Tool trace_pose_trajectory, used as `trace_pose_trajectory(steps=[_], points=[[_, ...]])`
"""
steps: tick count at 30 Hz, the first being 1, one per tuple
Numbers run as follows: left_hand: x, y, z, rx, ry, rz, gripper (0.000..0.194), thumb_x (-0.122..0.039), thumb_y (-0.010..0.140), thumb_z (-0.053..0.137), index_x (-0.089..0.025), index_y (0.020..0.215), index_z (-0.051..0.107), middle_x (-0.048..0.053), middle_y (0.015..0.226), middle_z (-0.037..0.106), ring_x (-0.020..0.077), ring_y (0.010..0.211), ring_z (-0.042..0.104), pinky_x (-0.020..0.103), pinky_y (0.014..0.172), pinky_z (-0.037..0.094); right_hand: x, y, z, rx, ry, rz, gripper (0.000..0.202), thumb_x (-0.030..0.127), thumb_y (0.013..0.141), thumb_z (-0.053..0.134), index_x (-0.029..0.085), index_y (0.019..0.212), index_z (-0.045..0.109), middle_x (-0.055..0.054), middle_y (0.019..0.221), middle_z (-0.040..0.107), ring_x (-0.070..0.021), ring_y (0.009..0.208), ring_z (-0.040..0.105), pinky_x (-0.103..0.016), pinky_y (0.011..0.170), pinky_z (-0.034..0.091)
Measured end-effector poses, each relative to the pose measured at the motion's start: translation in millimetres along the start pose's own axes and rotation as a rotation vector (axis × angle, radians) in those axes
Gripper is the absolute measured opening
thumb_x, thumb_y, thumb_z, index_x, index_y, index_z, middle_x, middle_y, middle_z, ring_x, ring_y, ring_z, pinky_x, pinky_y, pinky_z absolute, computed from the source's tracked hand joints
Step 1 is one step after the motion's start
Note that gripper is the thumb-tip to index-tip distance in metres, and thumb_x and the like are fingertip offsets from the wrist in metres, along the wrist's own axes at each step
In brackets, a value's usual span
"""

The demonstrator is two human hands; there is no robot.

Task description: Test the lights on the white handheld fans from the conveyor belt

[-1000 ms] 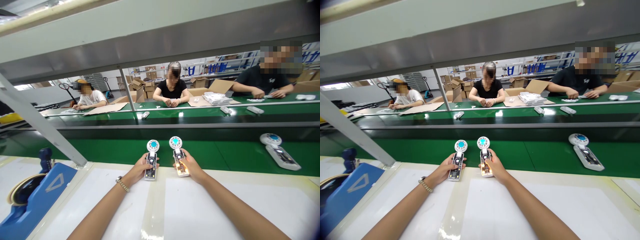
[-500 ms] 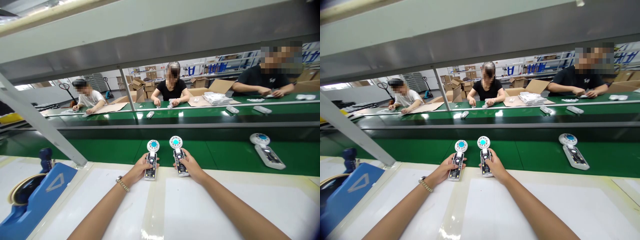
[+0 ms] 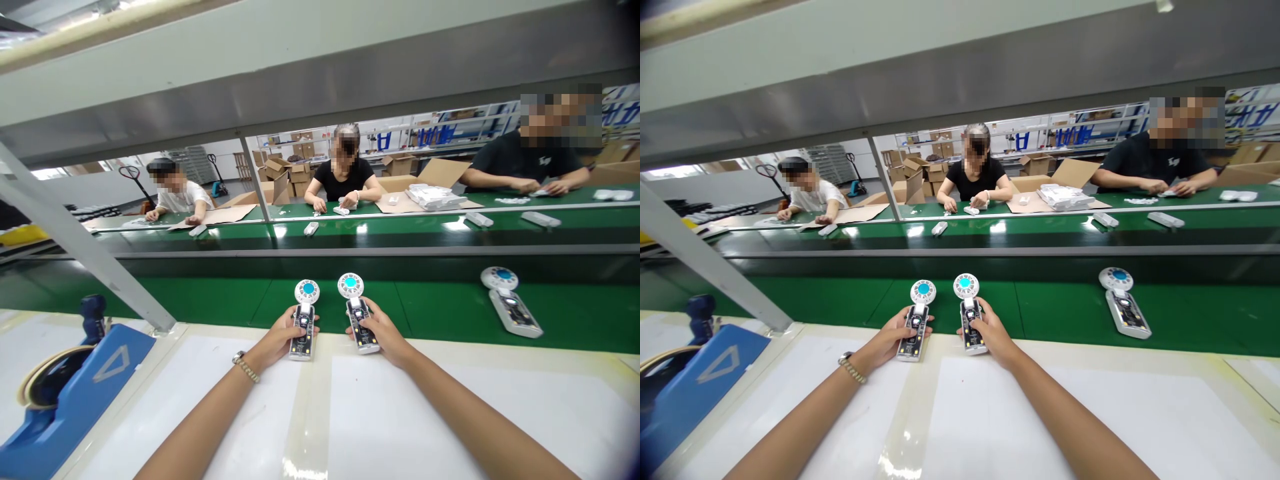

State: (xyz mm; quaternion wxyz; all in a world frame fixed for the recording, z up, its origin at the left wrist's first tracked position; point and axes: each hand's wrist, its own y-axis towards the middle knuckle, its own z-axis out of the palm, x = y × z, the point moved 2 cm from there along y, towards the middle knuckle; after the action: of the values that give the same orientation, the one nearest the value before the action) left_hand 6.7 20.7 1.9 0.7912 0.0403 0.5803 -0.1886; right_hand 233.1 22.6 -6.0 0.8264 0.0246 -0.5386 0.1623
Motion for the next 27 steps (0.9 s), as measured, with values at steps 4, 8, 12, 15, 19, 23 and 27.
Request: trace_pose_trajectory(steps=[4,8,12,15,19,23,27], points=[[-0.3,-1.1,-0.8,0.029,0.003,0.014,0.045,-0.009,0.065,0.066,-0.017,0.105,0.048,0.013,0.117,0.056,0.0231,0.093,0.061,0.04,0.088,0.042,-0.7,-1.3,-0.3,0.037,-0.006,-0.021,0.069,0.023,0.067,0.061,0.026,0.126,0.026,-0.004,0.097,0.059,-0.0202,0.076,0.065,-0.031,0.064,0.05],[-1.2,-2.5,-0.6,0.046,0.015,0.025,0.046,-0.01,0.065,0.068,-0.017,0.106,0.049,0.014,0.119,0.054,0.0233,0.094,0.061,0.04,0.089,0.042,-1.5,-0.9,-0.5,0.028,-0.011,-0.024,0.074,0.024,0.066,0.065,0.027,0.127,0.024,-0.002,0.091,0.058,-0.0216,0.08,0.065,-0.033,0.067,0.05],[-1.1,-2.5,-0.7,0.035,0.009,0.021,0.046,-0.009,0.064,0.068,-0.017,0.106,0.049,0.014,0.119,0.055,0.0229,0.094,0.061,0.041,0.09,0.041,-0.4,-0.9,0.0,0.02,-0.012,-0.017,0.075,0.025,0.064,0.065,0.027,0.127,0.025,-0.002,0.088,0.059,-0.0226,0.08,0.065,-0.033,0.066,0.049],[-1.2,-2.2,-0.8,0.03,0.01,0.02,0.046,-0.008,0.065,0.067,-0.017,0.106,0.049,0.014,0.119,0.055,0.0227,0.093,0.061,0.041,0.09,0.041,1.4,-2.3,0.8,0.014,-0.016,-0.01,0.075,0.024,0.064,0.064,0.025,0.127,0.024,-0.002,0.086,0.06,-0.0221,0.077,0.065,-0.034,0.066,0.049],[-0.7,-1.8,-1.8,0.027,0.017,0.019,0.046,-0.007,0.065,0.067,-0.017,0.105,0.048,0.014,0.12,0.054,0.0219,0.092,0.061,0.04,0.088,0.043,3.4,-3.9,2.1,0.016,-0.015,-0.001,0.076,0.024,0.065,0.064,0.023,0.129,0.023,-0.002,0.085,0.061,-0.0211,0.077,0.065,-0.032,0.065,0.05],[-0.6,-1.6,-1.6,0.028,0.021,0.017,0.045,-0.007,0.064,0.067,-0.016,0.104,0.048,0.015,0.12,0.054,0.0233,0.094,0.061,0.039,0.087,0.043,3.6,-4.4,2.3,0.006,-0.014,0.008,0.08,0.026,0.063,0.066,0.023,0.13,0.022,-0.002,0.083,0.062,-0.0212,0.077,0.065,-0.032,0.065,0.05],[-1.6,-1.7,0.1,0.018,0.021,0.009,0.046,-0.007,0.063,0.068,-0.016,0.103,0.048,0.015,0.119,0.054,0.0242,0.094,0.061,0.04,0.087,0.043,3.7,-5.0,2.4,0.01,-0.026,0.02,0.079,0.026,0.064,0.065,0.023,0.13,0.021,-0.003,0.086,0.061,-0.0211,0.076,0.065,-0.032,0.066,0.049]])
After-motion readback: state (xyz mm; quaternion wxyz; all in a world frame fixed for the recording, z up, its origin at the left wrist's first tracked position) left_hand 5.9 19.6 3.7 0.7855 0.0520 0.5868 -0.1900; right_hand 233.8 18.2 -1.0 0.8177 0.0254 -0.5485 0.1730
